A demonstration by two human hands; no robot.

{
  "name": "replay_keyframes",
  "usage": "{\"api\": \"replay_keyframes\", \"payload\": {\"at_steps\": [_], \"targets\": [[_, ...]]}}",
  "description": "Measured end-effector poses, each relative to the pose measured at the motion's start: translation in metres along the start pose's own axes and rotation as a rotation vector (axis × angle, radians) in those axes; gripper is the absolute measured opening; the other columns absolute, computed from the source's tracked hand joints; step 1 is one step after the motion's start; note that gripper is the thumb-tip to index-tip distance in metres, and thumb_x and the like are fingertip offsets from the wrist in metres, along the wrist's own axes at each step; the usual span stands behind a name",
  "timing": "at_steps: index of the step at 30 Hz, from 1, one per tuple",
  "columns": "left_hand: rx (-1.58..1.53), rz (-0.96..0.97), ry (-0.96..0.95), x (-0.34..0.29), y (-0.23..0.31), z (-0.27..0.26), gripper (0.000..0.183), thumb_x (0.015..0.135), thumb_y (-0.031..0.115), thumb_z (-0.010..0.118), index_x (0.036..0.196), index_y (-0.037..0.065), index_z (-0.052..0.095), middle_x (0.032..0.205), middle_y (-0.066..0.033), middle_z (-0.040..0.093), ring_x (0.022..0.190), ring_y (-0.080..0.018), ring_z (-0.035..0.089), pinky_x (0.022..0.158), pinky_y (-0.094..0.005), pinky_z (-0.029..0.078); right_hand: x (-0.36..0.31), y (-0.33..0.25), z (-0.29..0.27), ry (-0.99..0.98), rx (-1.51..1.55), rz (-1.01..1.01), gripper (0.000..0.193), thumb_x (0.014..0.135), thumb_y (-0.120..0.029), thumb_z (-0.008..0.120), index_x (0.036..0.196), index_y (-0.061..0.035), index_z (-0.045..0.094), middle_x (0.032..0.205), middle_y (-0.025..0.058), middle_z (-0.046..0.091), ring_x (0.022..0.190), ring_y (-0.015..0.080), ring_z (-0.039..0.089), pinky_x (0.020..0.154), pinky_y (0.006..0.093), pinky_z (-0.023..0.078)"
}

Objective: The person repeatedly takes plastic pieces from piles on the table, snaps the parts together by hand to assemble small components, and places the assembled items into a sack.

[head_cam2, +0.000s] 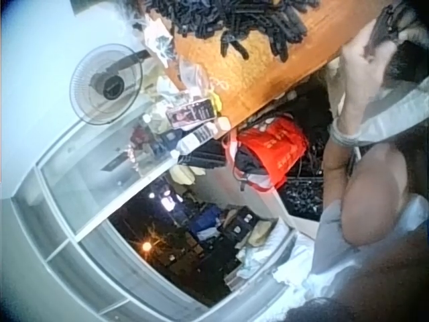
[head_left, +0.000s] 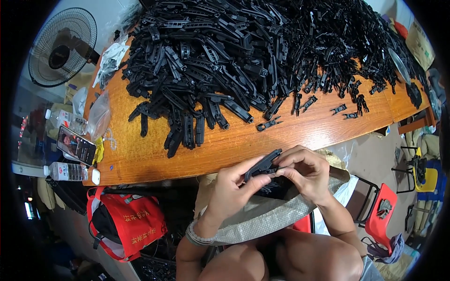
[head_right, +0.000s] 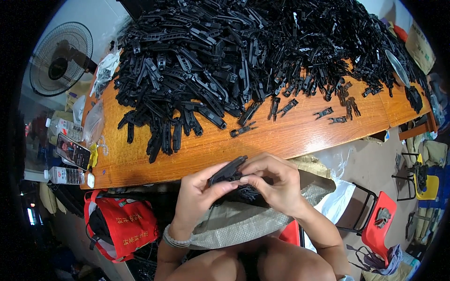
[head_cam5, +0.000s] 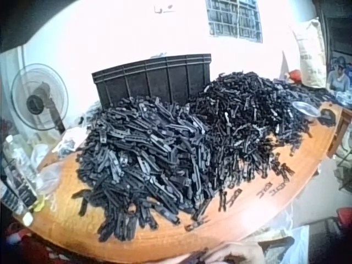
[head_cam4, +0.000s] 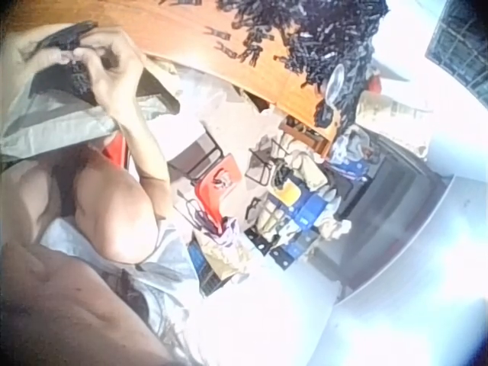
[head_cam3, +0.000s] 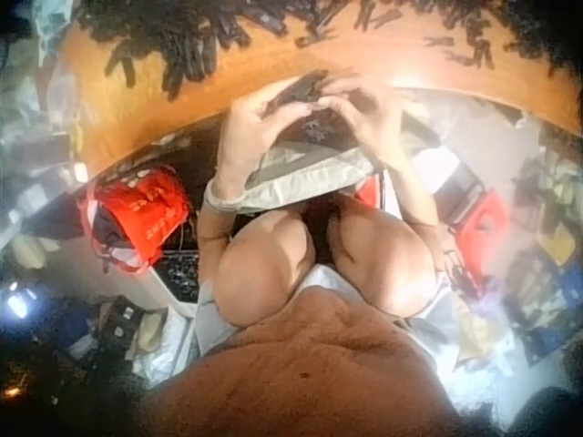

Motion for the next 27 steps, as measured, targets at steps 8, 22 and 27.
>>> {"api": "replay_keyframes", "payload": {"at_steps": [8, 22, 27], "targets": [[0.663, 0.359, 0.079, -0.008, 0.013, 0.0, 0.037, 0.078, 0.002, 0.068, 0.112, -0.006, 0.055, 0.088, -0.0209, 0.064, 0.077, -0.0324, 0.066, 0.062, -0.0346, 0.051, 0.005, -0.01, -0.004, -0.016, -0.352, -0.216, 0.026, 0.073, -0.003, 0.073, 0.095, 0.003, 0.061, 0.098, 0.016, 0.061, 0.081, 0.0245, 0.062, 0.072, 0.0315, 0.05], [0.665, 0.493, 0.027, -0.005, 0.013, 0.005, 0.034, 0.077, 0.004, 0.07, 0.106, -0.006, 0.057, 0.084, -0.0187, 0.065, 0.071, -0.0311, 0.065, 0.06, -0.0348, 0.051, 0.0, -0.006, -0.001, -0.066, -0.441, -0.266, 0.028, 0.07, -0.007, 0.075, 0.093, 0.0005, 0.062, 0.083, 0.0128, 0.061, 0.07, 0.0265, 0.059, 0.061, 0.0326, 0.047], [0.636, 0.374, -0.065, -0.002, 0.007, -0.011, 0.026, 0.077, 0.008, 0.071, 0.098, -0.003, 0.062, 0.083, -0.0176, 0.065, 0.072, -0.0284, 0.066, 0.061, -0.0341, 0.051, 0.011, -0.007, -0.01, -0.218, -0.344, -0.071, 0.031, 0.07, -0.011, 0.076, 0.095, 0.0009, 0.062, 0.085, 0.0131, 0.062, 0.074, 0.0272, 0.06, 0.065, 0.0328, 0.048]]}}
Point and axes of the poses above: each hand's wrist, its own x-axis towards the middle knuckle, its own z-axis out of the palm, y = z × x, the point moved 3 cm from there along x, towards the middle knuckle
